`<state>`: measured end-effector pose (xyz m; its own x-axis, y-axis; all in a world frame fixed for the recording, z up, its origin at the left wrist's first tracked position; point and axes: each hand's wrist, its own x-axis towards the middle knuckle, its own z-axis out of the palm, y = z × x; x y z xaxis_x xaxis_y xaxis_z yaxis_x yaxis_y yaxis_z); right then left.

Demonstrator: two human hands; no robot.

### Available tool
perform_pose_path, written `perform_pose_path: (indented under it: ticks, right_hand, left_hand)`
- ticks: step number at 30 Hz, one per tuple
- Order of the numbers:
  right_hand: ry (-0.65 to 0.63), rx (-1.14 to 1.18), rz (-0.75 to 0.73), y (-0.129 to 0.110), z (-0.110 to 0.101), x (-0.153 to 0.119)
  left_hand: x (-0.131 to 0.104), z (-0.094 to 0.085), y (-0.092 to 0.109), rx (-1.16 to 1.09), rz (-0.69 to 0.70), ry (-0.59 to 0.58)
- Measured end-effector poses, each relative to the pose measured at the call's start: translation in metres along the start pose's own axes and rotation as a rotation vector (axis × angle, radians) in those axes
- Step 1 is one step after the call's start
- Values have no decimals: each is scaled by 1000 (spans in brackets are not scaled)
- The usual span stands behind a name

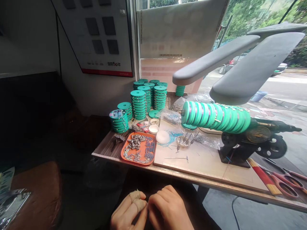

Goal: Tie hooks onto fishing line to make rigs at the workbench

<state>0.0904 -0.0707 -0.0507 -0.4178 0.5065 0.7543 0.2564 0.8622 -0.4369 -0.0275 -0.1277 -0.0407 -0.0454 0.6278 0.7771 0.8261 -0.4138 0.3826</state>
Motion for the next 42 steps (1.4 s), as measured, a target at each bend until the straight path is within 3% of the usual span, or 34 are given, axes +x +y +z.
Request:
perform_pose_path:
  ticks: [37,42]
  right_hand:
    - [-3,-51,-21,0,-2,4]
    - [7,-71,-28,1,0,4]
  left_hand:
    - [3,0,-2,10,25,-30]
    - [-4,-1,-7,26,50,-103]
